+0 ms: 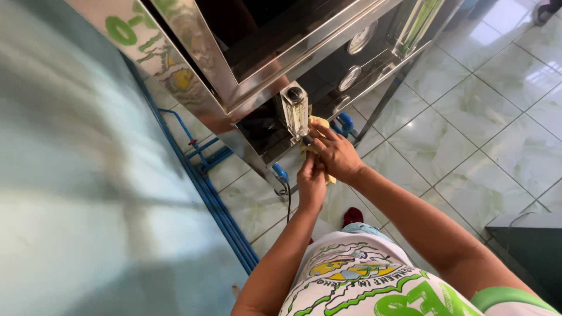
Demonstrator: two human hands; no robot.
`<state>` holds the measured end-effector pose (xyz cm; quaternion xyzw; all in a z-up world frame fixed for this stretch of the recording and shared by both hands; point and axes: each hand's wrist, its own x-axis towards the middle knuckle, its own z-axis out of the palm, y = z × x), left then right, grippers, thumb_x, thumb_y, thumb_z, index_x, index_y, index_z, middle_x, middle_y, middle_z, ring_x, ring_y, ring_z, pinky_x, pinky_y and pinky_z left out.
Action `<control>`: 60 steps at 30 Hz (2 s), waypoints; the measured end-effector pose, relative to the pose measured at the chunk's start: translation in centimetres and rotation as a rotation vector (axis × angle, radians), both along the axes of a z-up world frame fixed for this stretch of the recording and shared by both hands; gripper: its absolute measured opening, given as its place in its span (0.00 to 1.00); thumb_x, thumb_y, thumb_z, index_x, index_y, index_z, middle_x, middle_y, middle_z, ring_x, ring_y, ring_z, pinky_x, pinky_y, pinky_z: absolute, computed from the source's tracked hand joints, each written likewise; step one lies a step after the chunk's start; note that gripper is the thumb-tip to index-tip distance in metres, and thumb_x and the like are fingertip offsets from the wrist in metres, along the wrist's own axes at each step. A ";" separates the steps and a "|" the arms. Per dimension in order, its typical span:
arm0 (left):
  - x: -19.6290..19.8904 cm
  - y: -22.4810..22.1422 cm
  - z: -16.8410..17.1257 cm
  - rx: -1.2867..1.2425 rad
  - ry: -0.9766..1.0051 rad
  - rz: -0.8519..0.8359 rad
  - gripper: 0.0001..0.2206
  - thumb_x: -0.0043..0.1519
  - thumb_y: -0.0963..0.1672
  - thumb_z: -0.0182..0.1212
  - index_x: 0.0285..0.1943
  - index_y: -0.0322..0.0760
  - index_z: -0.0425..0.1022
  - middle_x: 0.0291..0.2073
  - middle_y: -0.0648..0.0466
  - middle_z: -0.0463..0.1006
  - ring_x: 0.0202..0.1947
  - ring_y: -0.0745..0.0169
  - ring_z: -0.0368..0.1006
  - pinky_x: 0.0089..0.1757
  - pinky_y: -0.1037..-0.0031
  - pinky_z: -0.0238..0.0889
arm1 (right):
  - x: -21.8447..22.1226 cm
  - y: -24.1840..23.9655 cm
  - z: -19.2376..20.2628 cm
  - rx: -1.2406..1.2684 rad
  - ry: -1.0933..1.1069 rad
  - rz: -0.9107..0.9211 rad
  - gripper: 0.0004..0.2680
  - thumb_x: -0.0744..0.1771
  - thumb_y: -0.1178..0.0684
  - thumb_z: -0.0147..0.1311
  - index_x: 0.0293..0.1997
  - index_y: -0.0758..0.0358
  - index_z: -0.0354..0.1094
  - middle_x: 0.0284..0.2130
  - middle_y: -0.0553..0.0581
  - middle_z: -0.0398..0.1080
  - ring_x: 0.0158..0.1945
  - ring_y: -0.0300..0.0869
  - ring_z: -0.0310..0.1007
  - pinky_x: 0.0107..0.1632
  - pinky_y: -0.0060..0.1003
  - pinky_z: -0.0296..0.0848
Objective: Wiping down water filtration tanks and control panel with a cloth.
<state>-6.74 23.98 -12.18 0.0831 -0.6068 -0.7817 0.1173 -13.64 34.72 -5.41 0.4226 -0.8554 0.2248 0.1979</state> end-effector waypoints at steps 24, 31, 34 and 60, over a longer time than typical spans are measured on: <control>-19.4 22.0 1.0 -0.194 -0.063 0.003 0.21 0.65 0.40 0.55 0.69 0.35 0.69 0.54 0.48 0.80 0.51 0.65 0.75 0.53 0.75 0.65 | -17.2 21.5 0.5 0.029 0.029 -0.085 0.15 0.63 0.57 0.58 0.56 0.54 0.68 0.64 0.51 0.68 0.73 0.44 0.61 0.53 0.42 0.68; -25.4 29.2 -1.3 -0.100 -0.029 -0.011 0.18 0.66 0.41 0.54 0.66 0.39 0.73 0.48 0.46 0.81 0.46 0.60 0.75 0.48 0.71 0.68 | -22.3 28.6 0.0 0.075 0.071 -0.091 0.15 0.65 0.57 0.56 0.60 0.51 0.67 0.66 0.53 0.67 0.74 0.44 0.59 0.59 0.43 0.66; -27.5 31.6 -0.8 -0.237 -0.024 0.022 0.17 0.65 0.41 0.54 0.63 0.39 0.73 0.44 0.44 0.82 0.43 0.56 0.77 0.46 0.70 0.68 | -24.2 31.0 -0.4 0.116 0.050 -0.134 0.14 0.66 0.57 0.55 0.59 0.52 0.67 0.67 0.53 0.66 0.76 0.43 0.56 0.61 0.44 0.64; -16.4 19.1 -0.4 0.066 -0.115 0.083 0.15 0.66 0.38 0.55 0.62 0.33 0.76 0.44 0.55 0.82 0.42 0.73 0.73 0.45 0.77 0.67 | -15.9 19.0 -0.4 -0.108 0.137 0.090 0.19 0.55 0.59 0.63 0.50 0.62 0.74 0.57 0.63 0.70 0.67 0.61 0.61 0.64 0.51 0.68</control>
